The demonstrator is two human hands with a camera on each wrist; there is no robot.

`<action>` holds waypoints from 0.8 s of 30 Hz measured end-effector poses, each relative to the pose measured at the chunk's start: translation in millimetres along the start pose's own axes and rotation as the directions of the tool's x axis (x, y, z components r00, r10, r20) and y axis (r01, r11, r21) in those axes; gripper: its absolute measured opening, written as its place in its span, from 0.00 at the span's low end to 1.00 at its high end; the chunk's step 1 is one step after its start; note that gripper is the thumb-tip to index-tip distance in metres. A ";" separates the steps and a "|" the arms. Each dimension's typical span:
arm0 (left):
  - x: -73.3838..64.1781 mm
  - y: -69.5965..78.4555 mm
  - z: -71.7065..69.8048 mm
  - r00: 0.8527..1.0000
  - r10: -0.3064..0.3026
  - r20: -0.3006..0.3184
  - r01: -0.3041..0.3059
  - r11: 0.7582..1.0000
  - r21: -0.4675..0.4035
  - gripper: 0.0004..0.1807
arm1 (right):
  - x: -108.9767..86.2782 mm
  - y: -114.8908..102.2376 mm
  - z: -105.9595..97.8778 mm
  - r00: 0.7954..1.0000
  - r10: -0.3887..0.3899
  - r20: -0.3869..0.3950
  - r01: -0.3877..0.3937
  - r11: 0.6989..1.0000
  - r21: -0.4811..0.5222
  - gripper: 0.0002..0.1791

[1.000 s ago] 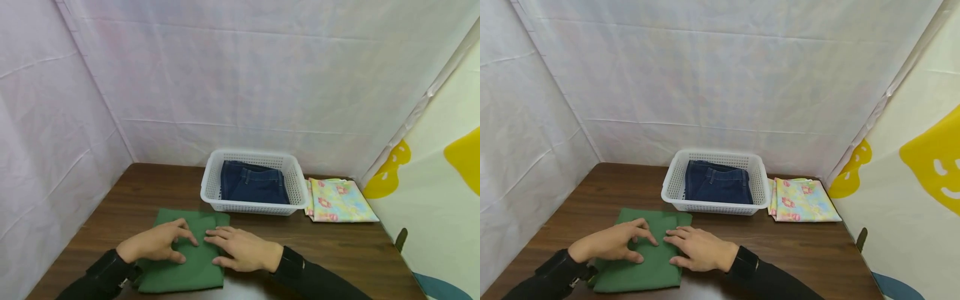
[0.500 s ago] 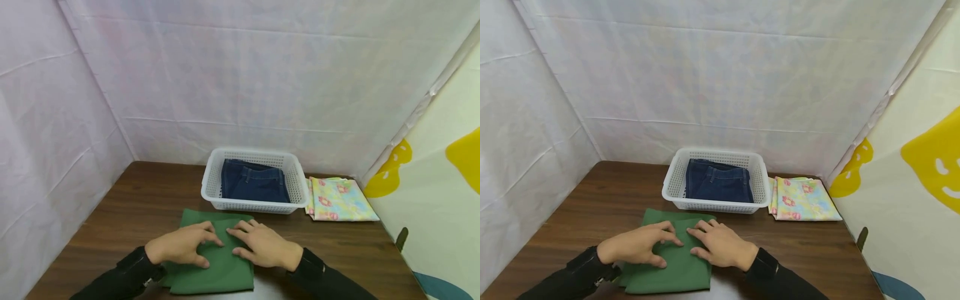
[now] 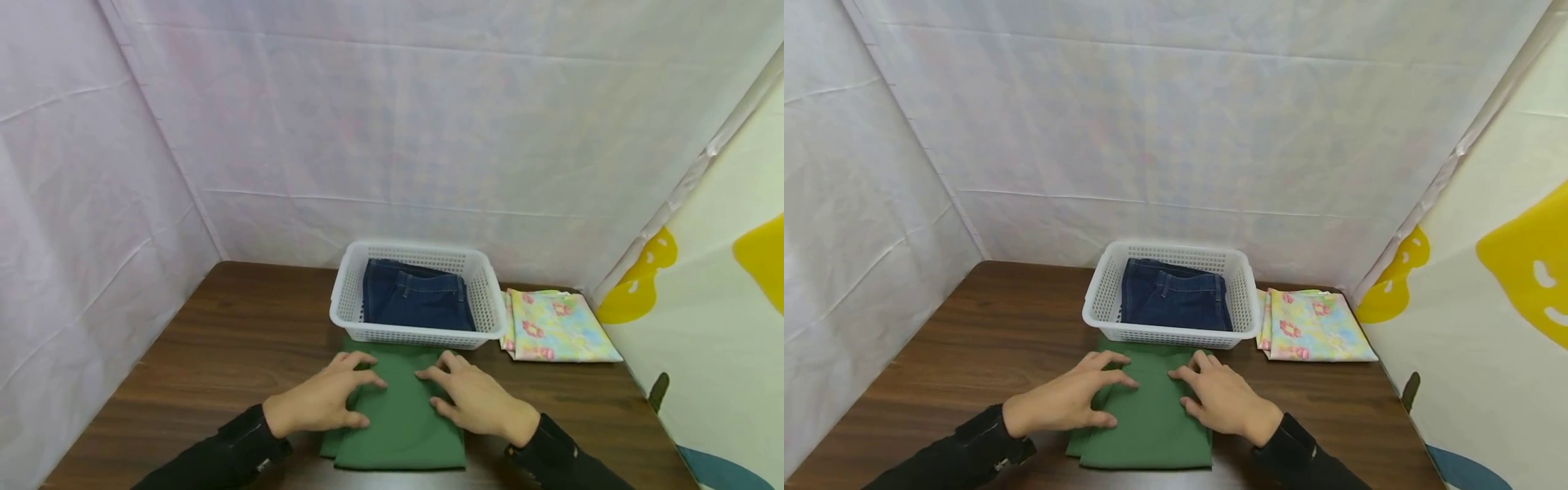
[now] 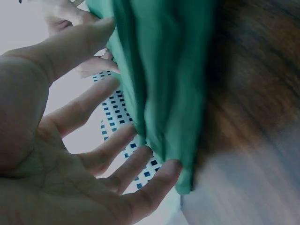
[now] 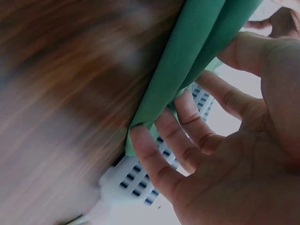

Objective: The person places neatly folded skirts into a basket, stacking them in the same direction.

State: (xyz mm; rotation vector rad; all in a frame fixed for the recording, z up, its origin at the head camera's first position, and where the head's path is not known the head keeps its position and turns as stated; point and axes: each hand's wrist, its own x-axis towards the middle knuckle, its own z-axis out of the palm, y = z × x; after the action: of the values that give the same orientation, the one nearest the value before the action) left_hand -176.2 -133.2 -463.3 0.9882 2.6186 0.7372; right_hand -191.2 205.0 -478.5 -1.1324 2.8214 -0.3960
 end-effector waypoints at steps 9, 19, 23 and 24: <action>1.4 3.0 7.9 0.993 -0.081 -0.084 0.076 0.995 -0.063 0.39 | -13.8 15.2 -4.3 0.995 0.095 0.012 -0.096 0.982 0.164 0.30; -4.3 6.1 0.7 0.903 -0.413 -0.121 0.354 0.872 -0.339 0.55 | -38.0 32.8 -23.0 0.911 0.378 0.167 -0.368 0.557 0.744 0.42; -8.9 0.8 -7.0 0.874 -0.484 -0.026 0.411 0.769 -0.490 0.52 | -48.8 45.1 -25.5 0.855 0.405 0.325 -0.430 0.202 0.880 0.44; -9.7 -0.5 -8.2 0.866 -0.500 0.003 0.425 0.733 -0.531 0.52 | -50.8 48.2 -25.5 0.849 0.393 0.352 -0.437 0.150 0.887 0.44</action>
State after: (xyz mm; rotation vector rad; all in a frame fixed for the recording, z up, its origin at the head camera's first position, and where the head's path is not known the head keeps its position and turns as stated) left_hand -172.5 -143.0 -456.2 0.1124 2.3939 1.3037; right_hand -190.9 278.8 -468.0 -0.0215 1.9153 -1.6589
